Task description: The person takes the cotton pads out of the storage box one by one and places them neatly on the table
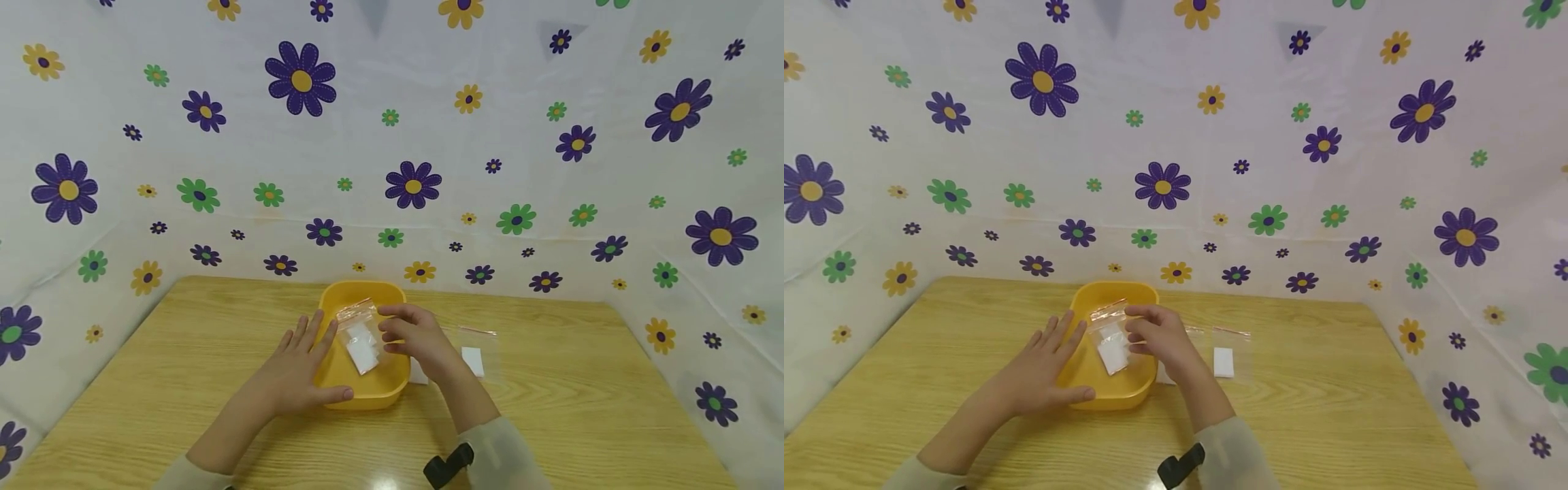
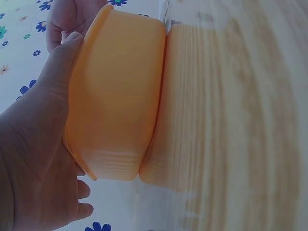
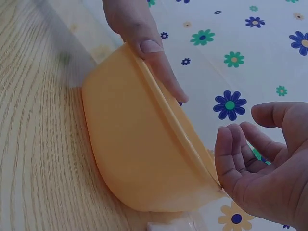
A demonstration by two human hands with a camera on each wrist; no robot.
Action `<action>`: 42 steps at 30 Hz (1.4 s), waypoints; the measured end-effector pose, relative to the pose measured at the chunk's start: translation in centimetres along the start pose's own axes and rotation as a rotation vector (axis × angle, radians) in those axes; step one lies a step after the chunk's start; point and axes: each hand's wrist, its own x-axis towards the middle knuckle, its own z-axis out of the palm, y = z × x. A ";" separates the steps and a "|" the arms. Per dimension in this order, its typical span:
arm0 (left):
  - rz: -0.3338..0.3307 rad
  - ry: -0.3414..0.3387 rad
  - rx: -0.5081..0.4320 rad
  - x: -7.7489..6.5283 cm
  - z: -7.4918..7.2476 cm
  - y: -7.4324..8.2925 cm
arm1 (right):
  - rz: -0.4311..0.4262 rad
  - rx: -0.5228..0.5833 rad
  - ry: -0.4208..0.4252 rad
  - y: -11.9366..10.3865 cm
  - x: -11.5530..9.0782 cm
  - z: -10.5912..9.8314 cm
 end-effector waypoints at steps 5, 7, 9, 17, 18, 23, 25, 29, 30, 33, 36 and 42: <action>0.012 0.006 -0.002 0.0 -0.1 0.1 | 0.019 -0.028 -0.044 -0.3 0.7 0.5; 0.014 0.010 -0.004 -0.1 -0.2 0.1 | 0.027 -0.037 -0.058 -0.4 1.0 0.7; 0.015 0.014 -0.005 0.0 -0.2 0.1 | 0.037 -0.042 -0.067 -0.5 1.2 1.0; 0.014 0.009 0.008 0.0 -0.1 0.1 | 0.087 0.001 -0.077 -0.2 1.9 2.2; 0.014 0.009 0.006 0.0 -0.1 0.1 | 0.099 0.013 -0.078 -0.2 2.0 2.3; 0.012 0.012 -0.005 -0.1 -0.3 0.2 | 0.185 0.125 -0.069 -0.3 2.6 2.5; 0.010 0.010 -0.005 -0.1 -0.3 0.2 | 0.207 0.153 -0.052 -0.3 2.9 2.5; 0.008 0.006 -0.006 -0.1 -0.3 0.2 | 0.218 0.171 -0.022 -0.2 3.4 2.7; 0.009 0.006 -0.007 -0.1 -0.3 0.2 | 0.209 0.165 -0.019 -0.1 3.4 2.8; 0.012 0.009 -0.012 -0.1 -0.3 0.2 | 0.174 0.127 -0.023 0.1 3.6 3.0; 0.016 0.012 -0.011 -0.1 -0.3 0.2 | 0.144 0.078 -0.021 0.3 3.6 3.1; 0.018 0.007 -0.023 0.0 -0.4 0.2 | 0.154 0.058 0.026 0.6 3.7 3.4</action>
